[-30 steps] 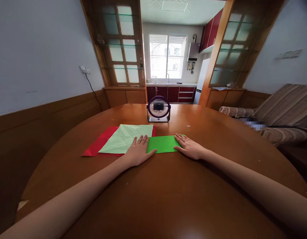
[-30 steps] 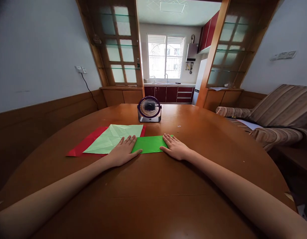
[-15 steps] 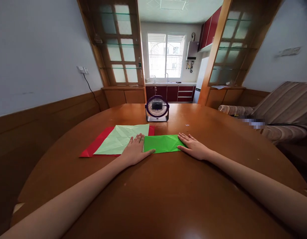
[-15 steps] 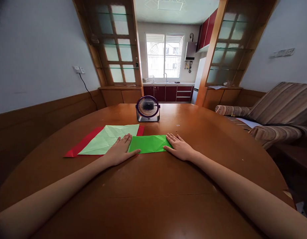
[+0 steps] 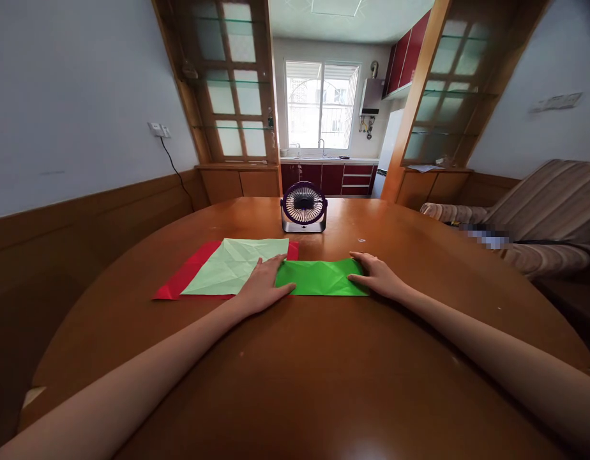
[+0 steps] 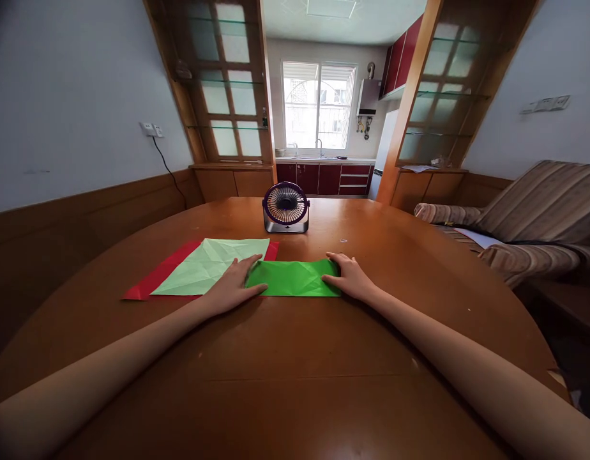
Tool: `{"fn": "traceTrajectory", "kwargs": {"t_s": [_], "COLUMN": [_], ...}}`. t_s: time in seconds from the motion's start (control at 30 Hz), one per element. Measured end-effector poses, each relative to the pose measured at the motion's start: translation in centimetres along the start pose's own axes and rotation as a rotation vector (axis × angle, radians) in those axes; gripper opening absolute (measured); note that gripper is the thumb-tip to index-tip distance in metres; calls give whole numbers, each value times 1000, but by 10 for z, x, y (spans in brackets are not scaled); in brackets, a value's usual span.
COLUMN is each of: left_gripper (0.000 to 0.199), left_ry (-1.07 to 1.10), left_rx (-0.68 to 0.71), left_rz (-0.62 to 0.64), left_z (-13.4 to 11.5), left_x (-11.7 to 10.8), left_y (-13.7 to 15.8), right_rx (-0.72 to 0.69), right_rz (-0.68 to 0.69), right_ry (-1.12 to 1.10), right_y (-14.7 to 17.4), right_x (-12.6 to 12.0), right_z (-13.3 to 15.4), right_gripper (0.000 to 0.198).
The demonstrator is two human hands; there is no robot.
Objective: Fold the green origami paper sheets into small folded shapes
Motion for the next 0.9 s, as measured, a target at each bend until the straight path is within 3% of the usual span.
{"fn": "traceTrajectory", "kwargs": {"t_s": [0.17,0.43,0.6,0.77,0.9], "left_gripper": [73,71,75,77,85], "left_ry": [51,429,316,275,478], "left_rx": [-19,24,-10,-75,-78], "left_rz": [10,-105,-84,28,2], "left_z": [1,-4,-4,-3,1], "left_x": [0,-11,-6,-1,-3], "left_y": [0,-1,1,1,-4], "right_rx": [-51,-134,-133,-34,42], "right_rz": [-95,-199,-272,-292,-242], "right_ry": [-54,-32,-71,-244,-528], "right_y": [1,6,7,8,6], "right_x": [-9,-19,-23,-22,-16], "right_z": [13,29,28,19,13], "right_gripper": [45,32,30,36,39]}}
Point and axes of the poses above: each hand's wrist, its own y-axis away from the middle knuckle, its own x-axis out of the palm, z = x × y, the point moved 7 cm from there along -y, towards the middle knuckle, and after that the axes turned 1 degree about -z, right-handed, at the moved point
